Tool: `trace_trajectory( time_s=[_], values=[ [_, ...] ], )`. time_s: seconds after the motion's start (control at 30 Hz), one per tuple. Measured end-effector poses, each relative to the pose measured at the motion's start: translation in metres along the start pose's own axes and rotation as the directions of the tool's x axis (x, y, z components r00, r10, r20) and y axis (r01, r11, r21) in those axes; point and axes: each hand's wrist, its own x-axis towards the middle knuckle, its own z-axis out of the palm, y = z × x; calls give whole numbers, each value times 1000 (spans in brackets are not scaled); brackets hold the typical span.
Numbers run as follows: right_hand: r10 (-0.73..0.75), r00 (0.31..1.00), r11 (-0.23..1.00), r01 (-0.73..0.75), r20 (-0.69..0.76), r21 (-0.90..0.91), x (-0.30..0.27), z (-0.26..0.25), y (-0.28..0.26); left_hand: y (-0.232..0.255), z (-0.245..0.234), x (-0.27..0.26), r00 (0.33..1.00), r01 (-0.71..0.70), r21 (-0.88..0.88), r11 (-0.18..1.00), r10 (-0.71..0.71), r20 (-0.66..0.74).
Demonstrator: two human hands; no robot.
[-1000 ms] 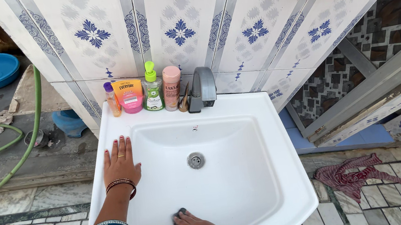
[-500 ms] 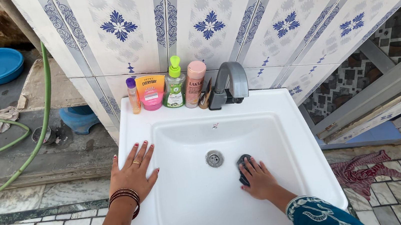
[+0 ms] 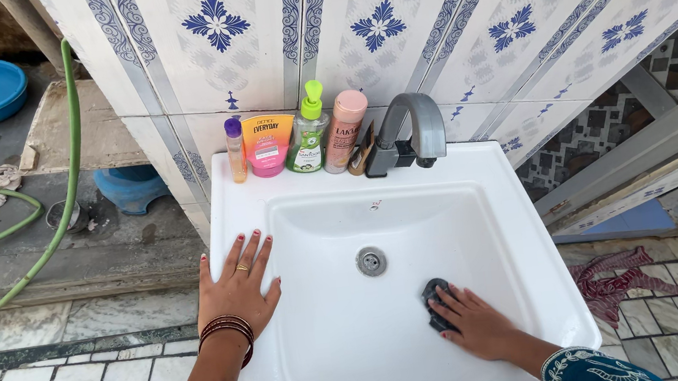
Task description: The person scrubs a white ceramic sink with a dark cloth, rinses the cloth under running water, and wipes the sink basin and faucet. The person also washes their hands under the tap during the process.
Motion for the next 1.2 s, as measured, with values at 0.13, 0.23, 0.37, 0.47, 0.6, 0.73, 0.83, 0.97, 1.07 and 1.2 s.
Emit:
trace_trajectory(
  time_s=[0.13,0.23,0.37,0.47,0.6,0.73,0.83,0.97,1.07,1.2],
  values=[
    [168,894,984,-174,-416,23,83,-16,-12,0,-2,0,999,4,1,1000,-4,41],
    [338,771,910,-121,-540,397,163,-43,-95,2,-1,2,1000,12,-6,1000,-12,19],
    [137,694,685,449,-707,573,188,-54,-205,2,3,3,1000,16,-9,1000,-16,1],
    [-190,718,623,615,-670,483,140,-44,-189,2,1,1,999,18,-12,1000,-18,-29],
    [-280,906,929,339,-317,148,65,-13,-69,1,-5,4,999,16,7,1000,-16,41],
    [197,793,979,-195,-576,66,94,-10,5,1,-5,6,998,21,2,1000,-21,53],
    [561,612,817,-303,-557,490,155,-13,-21,4,-4,5,997,21,-2,1000,-20,74],
    [733,476,473,154,-485,867,212,-54,-127,4,-6,4,998,35,-3,999,-35,60],
    [548,663,208,482,-510,851,214,-112,-198,4,-6,6,997,35,3,999,-35,65],
    [455,455,342,704,-765,622,192,-158,-221,4,-3,7,999,34,7,999,-34,22]
  ],
)
